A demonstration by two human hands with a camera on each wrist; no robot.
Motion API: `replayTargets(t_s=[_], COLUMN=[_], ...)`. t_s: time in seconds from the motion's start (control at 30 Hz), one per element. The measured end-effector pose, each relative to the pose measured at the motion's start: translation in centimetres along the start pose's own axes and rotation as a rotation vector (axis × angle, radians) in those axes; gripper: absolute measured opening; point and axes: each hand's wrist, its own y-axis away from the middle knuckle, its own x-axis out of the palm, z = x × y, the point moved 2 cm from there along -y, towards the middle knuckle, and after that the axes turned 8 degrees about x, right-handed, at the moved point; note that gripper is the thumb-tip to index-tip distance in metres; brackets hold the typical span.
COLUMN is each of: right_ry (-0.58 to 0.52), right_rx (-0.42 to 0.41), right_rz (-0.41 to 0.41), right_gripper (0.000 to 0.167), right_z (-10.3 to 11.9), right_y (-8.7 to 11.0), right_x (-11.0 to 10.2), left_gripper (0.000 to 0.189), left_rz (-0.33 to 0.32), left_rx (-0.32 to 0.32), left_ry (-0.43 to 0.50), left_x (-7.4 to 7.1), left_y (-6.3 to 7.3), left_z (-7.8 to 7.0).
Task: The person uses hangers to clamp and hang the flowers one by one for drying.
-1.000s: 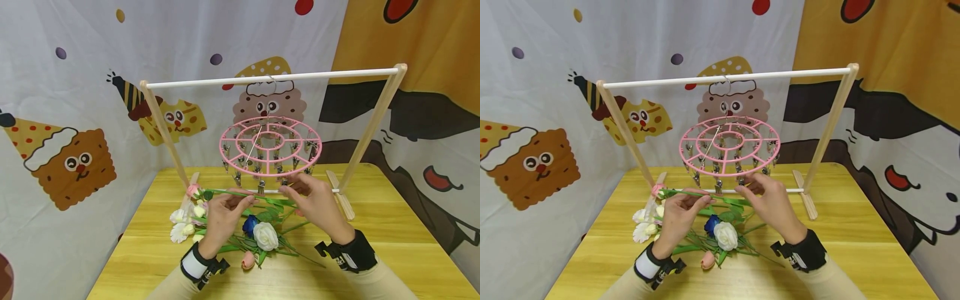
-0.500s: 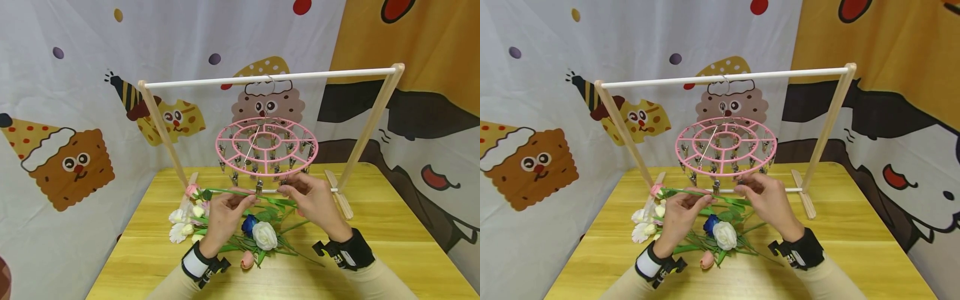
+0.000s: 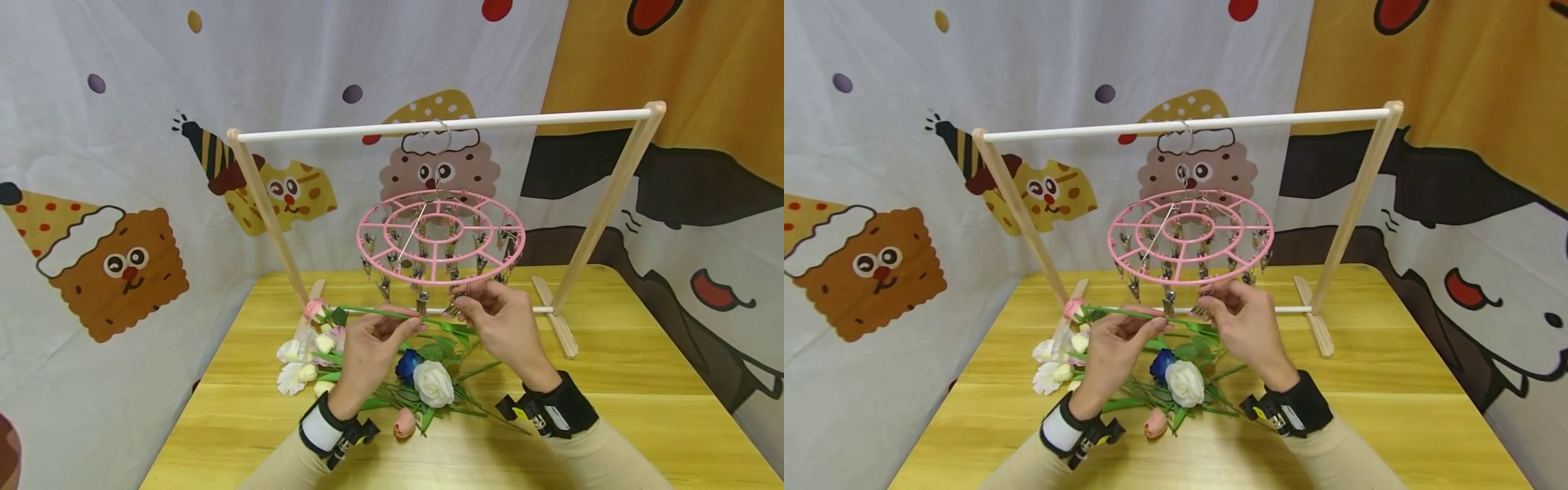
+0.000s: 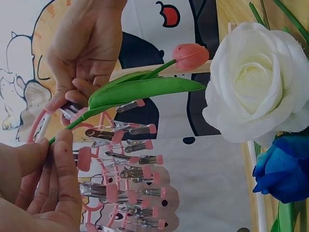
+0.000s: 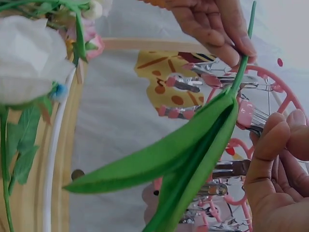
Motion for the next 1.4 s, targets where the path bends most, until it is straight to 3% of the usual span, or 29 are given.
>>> replayTargets(t_s=[0.2,0.5,0.93,1.4], right_ry=[-0.105,-0.173,-0.180,-0.065], right_rx=[0.031,0.027,0.031,0.053], right_rz=[0.021,0.042,0.043,0.096], right_gripper=[0.011,0.012,0.012,0.020], right_z=[0.3,0.5,0.5,-0.5], right_y=[-0.2,-0.2,0.0,0.5], right_x=[0.4,1.0,1.4,1.0], left_gripper=[0.013,0.011,0.011,0.014], left_rz=[-0.001,-0.016,-0.010,0.008], left_rx=[-0.015,-0.021,-0.060,-0.103], left_ry=[-0.025,-0.090,-0.070,-0.086], left_x=[0.1,0.3,0.6,0.6], left_y=[-0.1,-0.2,-0.2,0.0], left_z=[-0.1,-0.5,-0.6,-0.3])
